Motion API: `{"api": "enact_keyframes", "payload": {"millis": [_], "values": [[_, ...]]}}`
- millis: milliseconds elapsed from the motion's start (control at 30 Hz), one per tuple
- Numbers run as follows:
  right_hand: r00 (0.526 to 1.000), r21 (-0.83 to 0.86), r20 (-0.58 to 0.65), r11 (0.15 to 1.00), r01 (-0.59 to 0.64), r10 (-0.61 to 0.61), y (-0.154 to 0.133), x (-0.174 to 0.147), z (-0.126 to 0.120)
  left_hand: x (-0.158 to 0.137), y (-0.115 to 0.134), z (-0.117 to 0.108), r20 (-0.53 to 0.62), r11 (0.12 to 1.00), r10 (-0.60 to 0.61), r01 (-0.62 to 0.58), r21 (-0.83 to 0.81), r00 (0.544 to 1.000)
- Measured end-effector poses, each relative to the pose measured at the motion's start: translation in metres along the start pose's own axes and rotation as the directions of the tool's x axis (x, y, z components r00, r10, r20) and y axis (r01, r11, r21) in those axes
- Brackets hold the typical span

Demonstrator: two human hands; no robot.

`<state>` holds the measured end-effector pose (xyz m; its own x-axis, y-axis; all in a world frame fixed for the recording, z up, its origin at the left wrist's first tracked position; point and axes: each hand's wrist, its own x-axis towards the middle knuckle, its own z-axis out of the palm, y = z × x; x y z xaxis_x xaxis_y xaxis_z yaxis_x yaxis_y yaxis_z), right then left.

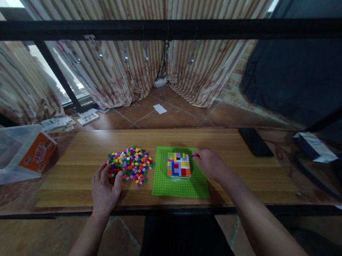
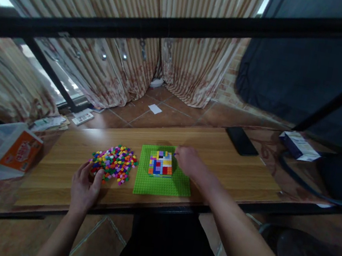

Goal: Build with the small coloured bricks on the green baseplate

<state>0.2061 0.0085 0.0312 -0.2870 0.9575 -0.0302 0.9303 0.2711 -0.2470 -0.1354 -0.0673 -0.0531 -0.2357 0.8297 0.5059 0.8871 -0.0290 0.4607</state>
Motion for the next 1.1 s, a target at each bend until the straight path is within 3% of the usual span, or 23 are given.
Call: {"api": "enact_keyframes", "payload": {"millis": [300,533,667,833,1100], "values": [[0.936,-0.241,0.248,0.920,0.308,-0.248,-0.011,0.033,-0.009,0.000,-0.002,0.002,0.016,0.999,-0.036,0.036,0.013,0.999],[0.927,-0.266,0.292,0.911,0.314,-0.235,-0.017,0.044,-0.017,0.001,-0.002,0.002,0.015,1.000,-0.031,0.031,0.003,0.999],[0.935,-0.203,0.282,0.938,0.279,-0.217,-0.016,0.042,-0.020,0.000,-0.001,0.001,0.021,0.999,-0.041,0.041,0.002,0.999],[0.955,0.004,0.192,0.973,0.230,-0.226,-0.008,0.039,-0.014,-0.001,-0.001,0.000,0.028,0.999,-0.050,0.050,0.003,0.998],[0.975,0.248,0.045,0.948,0.201,-0.219,-0.001,0.035,0.000,0.000,-0.001,0.000,0.039,0.999,-0.052,0.052,0.005,0.998]]}}
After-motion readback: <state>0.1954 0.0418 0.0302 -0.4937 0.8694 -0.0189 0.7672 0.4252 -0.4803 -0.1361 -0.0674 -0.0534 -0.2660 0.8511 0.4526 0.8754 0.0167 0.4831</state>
